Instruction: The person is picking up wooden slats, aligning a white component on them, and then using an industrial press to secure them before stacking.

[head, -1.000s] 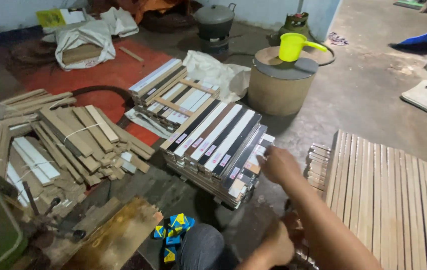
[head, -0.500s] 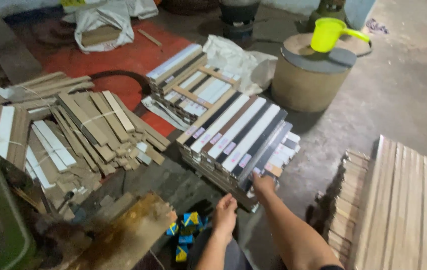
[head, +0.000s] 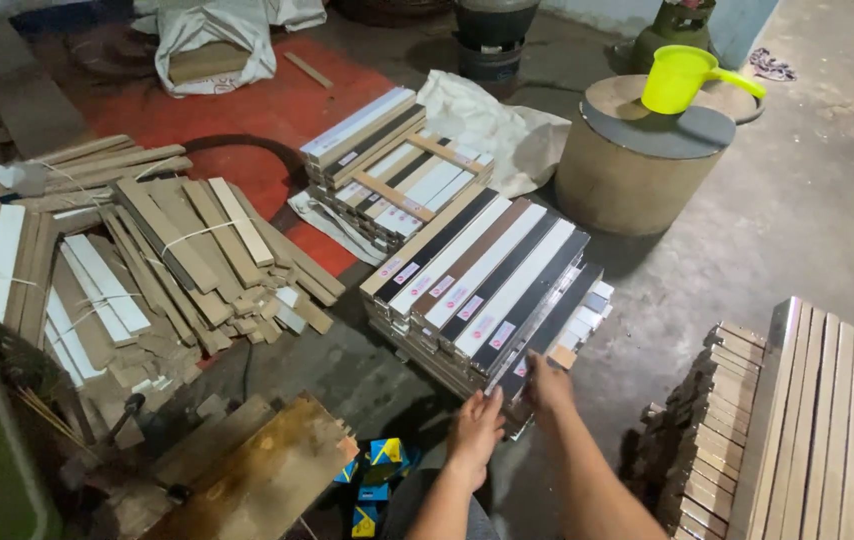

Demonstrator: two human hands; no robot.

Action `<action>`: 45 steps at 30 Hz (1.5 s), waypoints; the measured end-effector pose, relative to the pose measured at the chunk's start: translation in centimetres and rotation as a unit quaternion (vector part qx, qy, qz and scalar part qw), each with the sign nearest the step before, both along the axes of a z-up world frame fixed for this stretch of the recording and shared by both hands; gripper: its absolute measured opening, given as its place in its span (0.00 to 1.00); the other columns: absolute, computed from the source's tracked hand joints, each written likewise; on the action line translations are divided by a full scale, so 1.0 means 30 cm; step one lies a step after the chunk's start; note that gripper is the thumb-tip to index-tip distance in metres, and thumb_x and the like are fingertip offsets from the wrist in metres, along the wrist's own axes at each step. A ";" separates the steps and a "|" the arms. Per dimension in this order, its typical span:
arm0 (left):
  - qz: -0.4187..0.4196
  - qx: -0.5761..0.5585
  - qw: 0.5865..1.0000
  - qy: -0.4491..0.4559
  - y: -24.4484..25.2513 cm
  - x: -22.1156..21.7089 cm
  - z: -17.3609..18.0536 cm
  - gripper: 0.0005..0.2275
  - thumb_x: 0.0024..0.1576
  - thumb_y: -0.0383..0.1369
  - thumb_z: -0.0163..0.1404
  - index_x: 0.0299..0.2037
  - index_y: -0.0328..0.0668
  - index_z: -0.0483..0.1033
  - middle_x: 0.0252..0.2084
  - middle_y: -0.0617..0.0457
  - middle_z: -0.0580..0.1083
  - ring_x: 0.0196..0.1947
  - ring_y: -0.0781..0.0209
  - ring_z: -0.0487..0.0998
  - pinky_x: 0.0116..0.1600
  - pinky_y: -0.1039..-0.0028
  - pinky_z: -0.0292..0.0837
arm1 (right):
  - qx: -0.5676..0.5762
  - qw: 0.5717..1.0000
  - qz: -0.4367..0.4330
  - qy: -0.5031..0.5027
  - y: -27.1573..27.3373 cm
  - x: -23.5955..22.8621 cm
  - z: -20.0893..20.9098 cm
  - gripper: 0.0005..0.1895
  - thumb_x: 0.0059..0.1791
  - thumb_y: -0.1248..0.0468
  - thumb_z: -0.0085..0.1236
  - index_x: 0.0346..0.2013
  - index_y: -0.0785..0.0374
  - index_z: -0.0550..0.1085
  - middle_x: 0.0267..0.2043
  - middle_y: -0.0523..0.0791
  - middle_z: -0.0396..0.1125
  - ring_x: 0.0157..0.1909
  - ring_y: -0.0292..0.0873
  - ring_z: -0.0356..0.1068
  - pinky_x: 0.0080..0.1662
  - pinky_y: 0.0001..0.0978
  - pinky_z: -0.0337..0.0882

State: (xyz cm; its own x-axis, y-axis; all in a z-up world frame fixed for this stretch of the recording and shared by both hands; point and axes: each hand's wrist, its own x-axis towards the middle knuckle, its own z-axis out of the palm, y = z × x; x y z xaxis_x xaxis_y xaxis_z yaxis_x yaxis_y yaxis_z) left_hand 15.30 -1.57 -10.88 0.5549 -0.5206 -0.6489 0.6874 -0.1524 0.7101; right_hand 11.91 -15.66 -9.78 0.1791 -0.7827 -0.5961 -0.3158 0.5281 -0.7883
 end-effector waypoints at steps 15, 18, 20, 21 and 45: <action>-0.014 0.092 0.927 -0.364 0.625 0.014 0.270 0.18 0.59 0.42 0.46 0.56 0.54 0.81 0.57 0.60 0.83 0.57 0.66 0.83 0.59 0.77 0.73 | -0.099 0.967 0.002 -0.234 0.201 -0.098 0.058 0.23 0.56 0.52 0.49 0.64 0.55 0.63 0.32 0.45 0.59 0.35 0.41 0.63 0.41 0.37 0.69; 0.052 0.184 0.930 -0.313 0.876 0.027 0.324 0.17 0.56 0.40 0.47 0.52 0.69 0.85 0.52 0.66 0.86 0.53 0.70 0.83 0.59 0.80 0.71 | -0.134 0.958 0.002 -0.253 0.193 -0.100 0.136 0.40 0.58 0.53 0.44 0.81 0.44 0.39 0.33 0.46 0.55 0.38 0.41 0.62 0.49 0.44 0.72; 0.117 0.188 0.927 -0.301 1.057 0.045 0.277 0.15 0.58 0.40 0.48 0.54 0.67 0.81 0.50 0.63 0.84 0.45 0.67 0.82 0.55 0.78 0.72 | -0.126 0.964 0.026 -0.232 0.296 -0.083 0.266 0.42 0.58 0.55 0.46 0.81 0.47 0.37 0.34 0.45 0.53 0.36 0.39 0.60 0.52 0.43 0.72; 0.168 0.185 0.922 -0.295 1.151 0.047 0.253 0.14 0.60 0.41 0.48 0.56 0.65 0.77 0.48 0.60 0.83 0.37 0.63 0.81 0.52 0.76 0.73 | -0.124 0.969 0.036 -0.210 0.349 -0.071 0.330 0.44 0.58 0.57 0.48 0.81 0.50 0.34 0.35 0.44 0.52 0.35 0.36 0.58 0.54 0.43 0.72; 0.421 0.425 0.715 -0.363 1.833 0.250 0.108 0.16 0.69 0.33 0.43 0.56 0.27 0.79 0.46 0.33 0.79 0.48 0.37 0.81 0.51 0.53 0.76 | -0.374 0.810 0.449 -0.045 1.007 0.481 0.026 0.21 0.55 0.55 0.56 0.57 0.65 0.77 0.51 0.60 0.74 0.60 0.63 0.69 0.59 0.56 0.69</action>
